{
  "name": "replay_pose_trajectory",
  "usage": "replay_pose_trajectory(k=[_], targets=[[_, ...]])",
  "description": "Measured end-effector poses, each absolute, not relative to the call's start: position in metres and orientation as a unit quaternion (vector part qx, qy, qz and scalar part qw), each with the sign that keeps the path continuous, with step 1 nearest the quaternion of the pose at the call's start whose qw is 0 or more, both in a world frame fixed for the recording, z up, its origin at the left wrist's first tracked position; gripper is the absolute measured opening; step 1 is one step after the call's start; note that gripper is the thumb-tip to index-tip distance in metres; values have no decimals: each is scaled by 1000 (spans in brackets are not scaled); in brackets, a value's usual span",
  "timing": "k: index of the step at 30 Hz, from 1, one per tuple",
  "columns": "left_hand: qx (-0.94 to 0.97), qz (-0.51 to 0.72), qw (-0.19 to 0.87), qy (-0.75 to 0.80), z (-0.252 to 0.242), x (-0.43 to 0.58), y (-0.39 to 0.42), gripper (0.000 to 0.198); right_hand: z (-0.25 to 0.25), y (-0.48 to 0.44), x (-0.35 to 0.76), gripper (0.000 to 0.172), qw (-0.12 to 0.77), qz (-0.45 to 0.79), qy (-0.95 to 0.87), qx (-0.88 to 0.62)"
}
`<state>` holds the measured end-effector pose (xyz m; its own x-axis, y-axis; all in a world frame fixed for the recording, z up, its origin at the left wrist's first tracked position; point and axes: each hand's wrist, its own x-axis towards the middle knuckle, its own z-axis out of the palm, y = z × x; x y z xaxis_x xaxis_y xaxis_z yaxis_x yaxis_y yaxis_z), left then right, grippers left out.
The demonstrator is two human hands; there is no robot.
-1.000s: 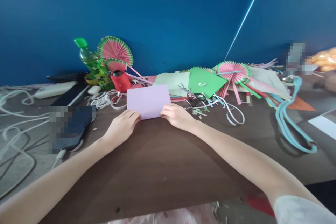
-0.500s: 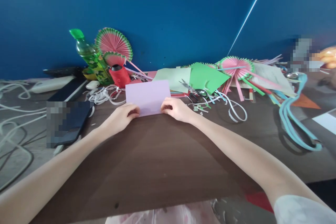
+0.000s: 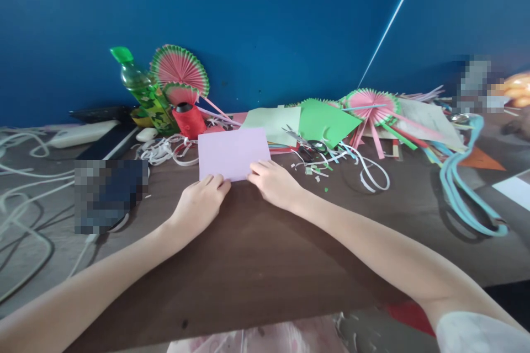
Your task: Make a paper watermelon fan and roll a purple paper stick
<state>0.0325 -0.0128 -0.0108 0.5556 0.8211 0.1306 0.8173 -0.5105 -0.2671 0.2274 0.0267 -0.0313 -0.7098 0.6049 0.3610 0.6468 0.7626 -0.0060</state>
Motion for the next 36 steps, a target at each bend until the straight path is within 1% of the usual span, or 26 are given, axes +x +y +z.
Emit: replay_pose_trajectory(k=[3,5,7,11,15,19,22,25,28,31,36], targets=[[-861,2,144,-487,-13,37,-18,25,-29,14,218,28,139,-107,-919,-354],[-858,-5,129,-498,-14,38,-20,24,-28,9,212,28,137,-107,-923,-342],[-856,-11,116,-504,-15,38,-21,27,-27,6,210,29,139,-94,-929,-330],[-848,-17,106,-519,-15,36,-22,33,-27,6,210,29,163,-85,-914,-362],[-843,-25,102,-528,-15,35,-21,29,-31,5,216,27,196,-96,-885,-410],[-835,-28,103,-540,-14,32,-19,26,-34,5,222,26,202,-126,-865,-442],[-824,-27,112,-554,-12,27,-15,26,-35,7,226,29,201,-148,-857,-451],[-815,-28,125,-565,-12,22,-11,27,-35,11,230,35,205,-171,-850,-454],[-817,-47,137,-558,-13,16,-9,25,-36,14,234,38,203,-176,-855,-443],[-824,-63,151,-543,-14,12,-7,22,-35,18,237,33,198,-172,-861,-435],[-828,-75,157,-534,-14,9,-3,25,-30,26,241,22,167,-162,-894,-382]])
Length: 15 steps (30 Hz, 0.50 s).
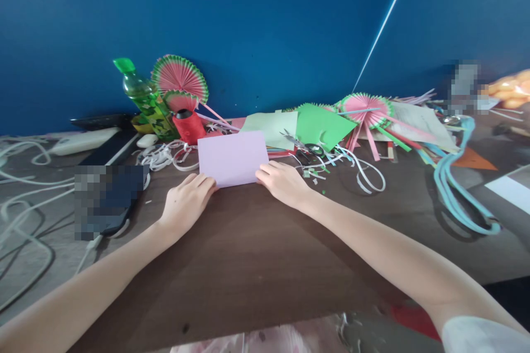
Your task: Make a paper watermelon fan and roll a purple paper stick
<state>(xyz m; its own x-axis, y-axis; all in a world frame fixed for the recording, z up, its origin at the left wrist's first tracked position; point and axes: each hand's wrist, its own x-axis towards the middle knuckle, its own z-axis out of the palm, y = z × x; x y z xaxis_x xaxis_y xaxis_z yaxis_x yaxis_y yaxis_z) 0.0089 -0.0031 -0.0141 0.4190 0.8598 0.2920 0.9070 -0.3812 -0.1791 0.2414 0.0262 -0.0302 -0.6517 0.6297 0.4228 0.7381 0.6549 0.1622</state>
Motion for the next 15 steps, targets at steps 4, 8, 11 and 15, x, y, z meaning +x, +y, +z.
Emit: replay_pose_trajectory(k=[4,8,11,15], targets=[[-835,-107,131,-523,-16,6,3,25,-30,31,243,23,175,-163,-897,-371],[-839,-130,84,-522,-19,4,10,25,-33,35,244,19,203,-129,-894,-379],[-840,-139,45,-523,-19,3,13,24,-35,39,244,15,239,-64,-886,-392],[-823,-142,-15,-550,-17,3,18,19,-34,43,245,11,267,52,-867,-418]])
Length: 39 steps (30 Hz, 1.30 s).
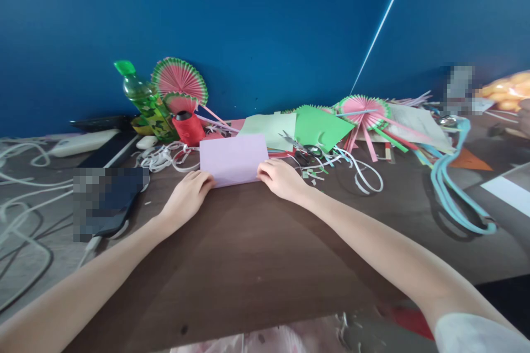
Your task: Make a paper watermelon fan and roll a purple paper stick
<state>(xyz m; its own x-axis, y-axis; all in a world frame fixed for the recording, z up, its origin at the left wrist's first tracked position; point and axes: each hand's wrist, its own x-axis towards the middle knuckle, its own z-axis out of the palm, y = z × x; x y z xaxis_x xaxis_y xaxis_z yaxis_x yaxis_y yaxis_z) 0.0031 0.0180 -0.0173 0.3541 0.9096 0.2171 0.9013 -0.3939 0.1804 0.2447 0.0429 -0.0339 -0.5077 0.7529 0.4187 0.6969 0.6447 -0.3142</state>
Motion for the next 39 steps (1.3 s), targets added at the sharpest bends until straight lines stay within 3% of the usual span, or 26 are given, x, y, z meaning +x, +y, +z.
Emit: replay_pose_trajectory(k=[3,8,17,27,39], targets=[[811,138,36,568,-16,4,21,17,-33,46,245,9,267,117,-846,-447],[817,132,-28,560,-19,5,24,11,-37,50,245,9,295,163,-827,-450],[887,146,-62,433,-20,-4,27,18,-37,48,245,10,285,76,-871,-393],[892,113,-188,396,-20,-4,22,25,-38,47,247,14,265,-4,-900,-347],[872,153,-49,462,-21,0,25,19,-36,48,243,14,282,52,-893,-348]])
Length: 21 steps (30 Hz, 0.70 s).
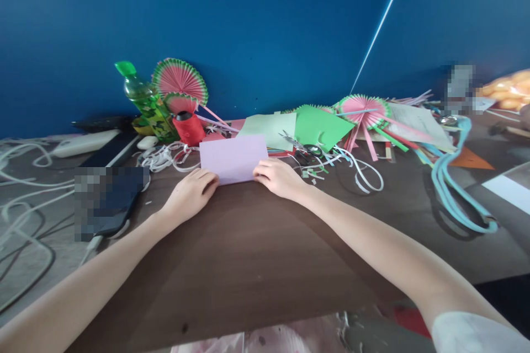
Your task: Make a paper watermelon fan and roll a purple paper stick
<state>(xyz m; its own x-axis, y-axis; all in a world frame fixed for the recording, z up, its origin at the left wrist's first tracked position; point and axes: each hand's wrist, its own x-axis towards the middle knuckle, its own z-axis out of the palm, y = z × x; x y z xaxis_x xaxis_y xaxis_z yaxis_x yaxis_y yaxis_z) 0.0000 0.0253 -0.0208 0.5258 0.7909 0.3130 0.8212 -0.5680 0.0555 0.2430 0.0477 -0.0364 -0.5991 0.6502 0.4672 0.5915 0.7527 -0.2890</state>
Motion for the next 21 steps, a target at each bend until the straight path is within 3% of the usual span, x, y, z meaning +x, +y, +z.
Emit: replay_pose_trajectory(k=[5,10,12,17,21], targets=[[-843,-174,-52,-506,-23,2,26,11,-35,48,241,8,292,164,-855,-396],[-867,-156,64,-470,-24,6,22,21,-35,48,241,2,289,163,-859,-389],[-892,-121,105,-422,-22,8,21,28,-35,47,239,8,283,130,-874,-373],[-907,-54,157,-386,-16,15,12,34,-36,39,231,43,202,21,-928,-312],[-899,-37,181,-397,-14,23,2,29,-33,31,225,44,141,-54,-944,-293]])
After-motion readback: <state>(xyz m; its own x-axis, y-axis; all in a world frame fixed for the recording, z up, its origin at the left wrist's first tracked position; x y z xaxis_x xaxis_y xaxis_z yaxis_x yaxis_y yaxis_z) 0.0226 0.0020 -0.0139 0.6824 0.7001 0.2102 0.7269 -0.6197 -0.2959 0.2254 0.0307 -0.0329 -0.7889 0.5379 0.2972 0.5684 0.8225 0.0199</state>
